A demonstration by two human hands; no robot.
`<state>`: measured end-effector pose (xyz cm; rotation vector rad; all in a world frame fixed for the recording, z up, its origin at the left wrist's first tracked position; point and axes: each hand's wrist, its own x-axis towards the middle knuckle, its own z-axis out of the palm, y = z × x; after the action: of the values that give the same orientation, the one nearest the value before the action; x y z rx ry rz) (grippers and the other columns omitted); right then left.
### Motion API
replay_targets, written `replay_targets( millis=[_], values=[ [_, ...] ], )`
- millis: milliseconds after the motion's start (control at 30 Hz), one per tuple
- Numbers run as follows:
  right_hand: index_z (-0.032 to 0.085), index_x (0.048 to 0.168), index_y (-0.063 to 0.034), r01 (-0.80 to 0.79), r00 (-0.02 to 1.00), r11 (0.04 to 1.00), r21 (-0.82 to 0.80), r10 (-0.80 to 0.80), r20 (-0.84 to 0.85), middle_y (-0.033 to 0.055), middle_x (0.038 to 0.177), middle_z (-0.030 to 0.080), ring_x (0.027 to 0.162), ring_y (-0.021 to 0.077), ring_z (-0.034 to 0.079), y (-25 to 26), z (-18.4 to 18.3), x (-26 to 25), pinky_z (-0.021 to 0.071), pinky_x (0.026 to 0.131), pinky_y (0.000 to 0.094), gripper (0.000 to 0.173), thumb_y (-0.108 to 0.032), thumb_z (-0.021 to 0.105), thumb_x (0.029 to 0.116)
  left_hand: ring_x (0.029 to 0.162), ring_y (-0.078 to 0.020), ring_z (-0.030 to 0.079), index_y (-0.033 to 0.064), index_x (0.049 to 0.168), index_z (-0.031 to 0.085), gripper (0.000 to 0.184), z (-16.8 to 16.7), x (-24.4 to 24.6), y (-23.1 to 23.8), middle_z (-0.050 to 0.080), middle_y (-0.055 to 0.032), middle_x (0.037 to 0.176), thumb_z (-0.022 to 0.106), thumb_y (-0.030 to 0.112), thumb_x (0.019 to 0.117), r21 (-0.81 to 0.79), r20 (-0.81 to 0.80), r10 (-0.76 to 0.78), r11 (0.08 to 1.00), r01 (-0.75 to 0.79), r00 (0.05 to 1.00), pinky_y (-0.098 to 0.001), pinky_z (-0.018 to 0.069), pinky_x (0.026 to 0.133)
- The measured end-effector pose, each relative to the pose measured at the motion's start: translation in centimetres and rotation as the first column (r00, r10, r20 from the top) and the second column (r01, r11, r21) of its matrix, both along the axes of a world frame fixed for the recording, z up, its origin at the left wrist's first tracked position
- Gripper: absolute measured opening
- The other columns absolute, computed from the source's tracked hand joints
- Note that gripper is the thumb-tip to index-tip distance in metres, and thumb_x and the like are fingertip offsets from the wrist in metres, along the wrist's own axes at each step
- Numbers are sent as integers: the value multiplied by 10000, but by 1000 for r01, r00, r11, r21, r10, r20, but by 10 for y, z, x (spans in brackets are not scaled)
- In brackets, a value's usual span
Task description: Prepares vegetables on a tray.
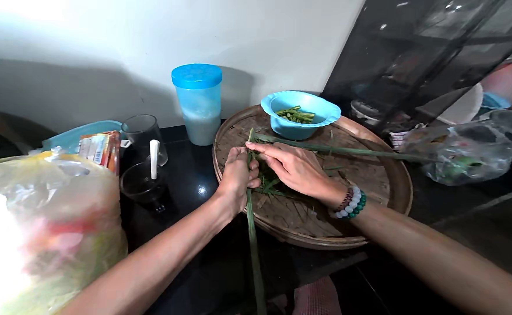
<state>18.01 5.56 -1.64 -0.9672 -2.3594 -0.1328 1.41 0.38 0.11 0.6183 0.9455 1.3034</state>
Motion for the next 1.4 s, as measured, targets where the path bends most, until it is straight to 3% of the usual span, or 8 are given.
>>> replay_targets(
  millis=[300, 367, 500, 633, 800, 1033, 1233, 1400],
  values=[
    [627, 1403, -279, 185, 970, 964, -192, -210, -120, 104, 1156, 734, 932, 355, 714, 23, 7, 31, 545, 722, 624, 371, -370, 422, 1108, 405, -23, 328, 94, 1207, 501, 263, 0, 1, -9, 428, 17, 656, 313, 266, 1138, 14, 31, -118, 993, 118, 993, -144, 291, 357],
    [614, 1419, -311, 208, 961, 958, -198, -238, -143, 56, 1221, 726, 962, 320, 719, 27, 14, 33, 547, 749, 625, 389, -386, 383, 1115, 411, -27, 352, 69, 1192, 521, 321, 2, -1, -8, 464, 3, 668, 297, 292, 1132, 1, 68, -109, 994, 110, 992, -144, 296, 359],
    [641, 1388, -268, 31, 984, 988, -153, -57, -166, -89, 1434, 620, 1221, 152, 650, 15, 15, 23, 530, 1005, 521, 405, -367, 359, 1114, 449, -34, 372, 45, 1151, 541, 296, 1, -2, -4, 485, -5, 710, 305, 225, 1135, 15, 74, -57, 998, 56, 996, -148, 308, 389],
    [611, 1424, -351, -106, 988, 986, -129, 90, -122, -91, 1332, 682, 1039, 127, 703, -1, 2, 7, 579, 847, 472, 388, -389, 393, 1106, 439, -30, 355, 77, 1111, 487, 271, 1, -1, -5, 495, -7, 707, 254, 212, 1142, 34, 46, -36, 999, 34, 998, -150, 298, 388],
    [574, 1448, -427, 23, 999, 995, -96, -27, -38, 30, 983, 716, 778, 231, 686, 4, 2, 4, 548, 629, 494, 387, -363, 440, 1091, 419, -18, 303, 104, 1061, 442, 230, 2, 2, -7, 386, 39, 628, 246, 196, 1141, 9, 66, -51, 999, 50, 997, -143, 268, 378],
    [617, 1415, -259, 132, 976, 976, -171, -158, -150, 96, 1194, 726, 954, 343, 714, 20, 3, 35, 545, 738, 619, 375, -348, 418, 1111, 390, -23, 333, 84, 1113, 518, 318, 0, 1, -13, 393, 36, 608, 303, 316, 1132, 7, 114, -138, 990, 139, 984, -137, 295, 346],
    [651, 1378, -235, -82, 984, 990, -119, 61, -170, -83, 1440, 619, 1206, 119, 657, 8, 7, 16, 550, 994, 469, 390, -331, 383, 1111, 434, -33, 383, 86, 1079, 527, 339, -3, -4, -5, 457, 18, 659, 284, 314, 1139, 31, 63, -80, 996, 78, 995, -142, 327, 386],
    [556, 1479, -369, -125, 991, 985, -121, 118, -67, -60, 1303, 695, 1004, 154, 711, -1, 0, 5, 588, 797, 468, 406, -350, 400, 1105, 410, -22, 305, 151, 1037, 442, 238, -4, -4, -6, 388, 38, 635, 269, 278, 1141, 52, 59, -92, 995, 89, 994, -142, 284, 368]
  ],
)
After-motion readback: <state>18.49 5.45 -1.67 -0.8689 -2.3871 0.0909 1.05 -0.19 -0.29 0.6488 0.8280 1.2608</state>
